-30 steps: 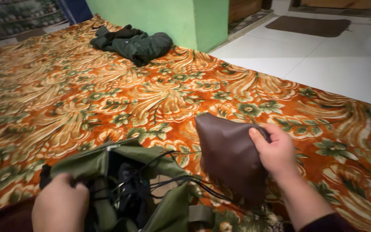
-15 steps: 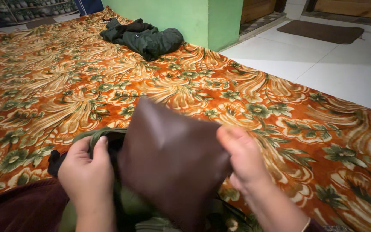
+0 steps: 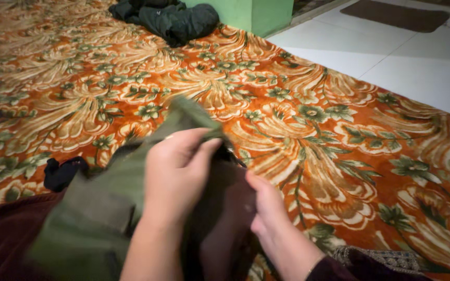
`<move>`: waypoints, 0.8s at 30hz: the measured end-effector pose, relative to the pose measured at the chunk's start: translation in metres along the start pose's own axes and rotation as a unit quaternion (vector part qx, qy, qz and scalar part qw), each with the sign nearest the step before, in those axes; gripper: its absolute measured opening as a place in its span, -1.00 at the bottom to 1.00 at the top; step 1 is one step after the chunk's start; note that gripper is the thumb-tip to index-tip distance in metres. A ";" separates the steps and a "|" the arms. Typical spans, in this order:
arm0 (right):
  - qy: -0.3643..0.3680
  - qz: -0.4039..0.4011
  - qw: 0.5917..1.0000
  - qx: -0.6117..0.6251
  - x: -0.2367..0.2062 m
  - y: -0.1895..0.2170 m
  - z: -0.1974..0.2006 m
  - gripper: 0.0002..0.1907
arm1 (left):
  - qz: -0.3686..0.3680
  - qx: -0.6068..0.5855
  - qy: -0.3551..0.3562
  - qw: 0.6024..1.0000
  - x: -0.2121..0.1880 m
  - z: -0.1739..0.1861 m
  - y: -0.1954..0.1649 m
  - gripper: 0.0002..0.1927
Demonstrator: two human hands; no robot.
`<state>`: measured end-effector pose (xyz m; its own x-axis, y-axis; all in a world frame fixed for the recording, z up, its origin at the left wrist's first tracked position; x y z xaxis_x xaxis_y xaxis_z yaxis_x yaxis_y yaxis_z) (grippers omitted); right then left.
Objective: The person opens a green backpack on a bed, pulls out a brown zippered pouch, and removes cosmetics and makeup items from the pouch one at a time, placing them on the bedspread. They continue emptying the pouch of bottles, tubes, and brushes throughout the clip.
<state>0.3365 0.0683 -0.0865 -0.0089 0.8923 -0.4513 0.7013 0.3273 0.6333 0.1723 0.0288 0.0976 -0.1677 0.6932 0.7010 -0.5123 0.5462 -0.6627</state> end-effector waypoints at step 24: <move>0.092 0.377 0.400 -0.831 0.059 0.057 -0.017 -0.65 | -0.041 -0.011 0.072 0.996 -0.030 -0.061 -0.052 -0.78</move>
<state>0.3637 0.1452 -0.0664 -0.4006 0.8900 0.2179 -0.8852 -0.4374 0.1588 0.2554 0.0080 0.0947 -0.0027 0.7057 0.7085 -0.4997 0.6127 -0.6122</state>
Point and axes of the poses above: each hand's wrist, its own x-axis towards the middle knuckle, its own z-axis out of the back of the hand, y = z × x, the point moved 5 cm from there along x, towards the middle knuckle, and after that the axes turned 4 degrees about -y, right-handed, at the moved point
